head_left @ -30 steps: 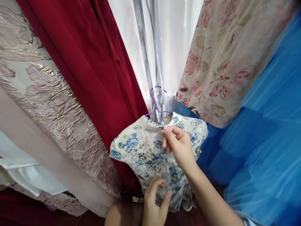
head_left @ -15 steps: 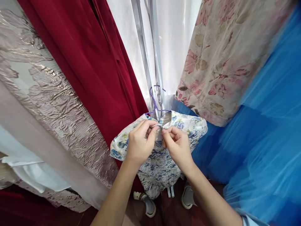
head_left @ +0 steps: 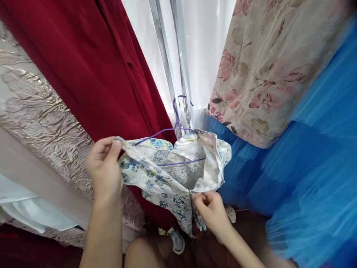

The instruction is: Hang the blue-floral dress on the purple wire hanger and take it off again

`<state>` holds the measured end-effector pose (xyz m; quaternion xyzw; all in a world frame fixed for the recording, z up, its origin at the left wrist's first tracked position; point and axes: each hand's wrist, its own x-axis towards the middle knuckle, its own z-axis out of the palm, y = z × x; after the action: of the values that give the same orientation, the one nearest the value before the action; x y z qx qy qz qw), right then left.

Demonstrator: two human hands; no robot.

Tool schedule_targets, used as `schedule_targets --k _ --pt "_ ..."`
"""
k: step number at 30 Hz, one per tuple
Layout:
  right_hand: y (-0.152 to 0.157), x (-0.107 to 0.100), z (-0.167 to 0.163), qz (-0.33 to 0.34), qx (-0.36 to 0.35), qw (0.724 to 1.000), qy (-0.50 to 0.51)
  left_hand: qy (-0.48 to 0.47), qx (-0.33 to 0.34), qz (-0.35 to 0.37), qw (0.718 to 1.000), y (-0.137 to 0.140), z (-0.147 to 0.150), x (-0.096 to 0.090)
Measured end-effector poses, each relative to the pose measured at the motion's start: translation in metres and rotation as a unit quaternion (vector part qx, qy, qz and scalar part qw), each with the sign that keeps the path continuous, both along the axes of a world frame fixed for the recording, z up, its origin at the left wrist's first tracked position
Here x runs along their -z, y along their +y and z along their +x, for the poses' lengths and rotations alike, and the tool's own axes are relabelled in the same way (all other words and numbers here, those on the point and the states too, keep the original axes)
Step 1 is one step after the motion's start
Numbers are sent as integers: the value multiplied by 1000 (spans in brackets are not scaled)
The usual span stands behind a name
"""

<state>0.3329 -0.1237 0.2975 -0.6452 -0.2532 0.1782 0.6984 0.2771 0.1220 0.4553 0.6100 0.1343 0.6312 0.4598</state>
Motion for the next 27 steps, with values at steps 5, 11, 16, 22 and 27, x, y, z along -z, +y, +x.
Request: schedule_targets --k 5,11,16,22,27 --pt "-7 -7 -16 1 -57 998 -14 -43 121 -233 964 43 -15 60" --pt "-9 7 -11 -24 -42 999 -9 -8 138 -352 926 13 -10 132" --pt "-30 32 0 -61 -1 998 -9 13 90 -316 944 -16 -22 171" --pt "-45 67 2 -152 -25 988 -12 79 216 -253 940 -67 -38 176" --pt "-60 56 -5 -250 -95 963 -43 252 264 2 931 -117 -39 136"
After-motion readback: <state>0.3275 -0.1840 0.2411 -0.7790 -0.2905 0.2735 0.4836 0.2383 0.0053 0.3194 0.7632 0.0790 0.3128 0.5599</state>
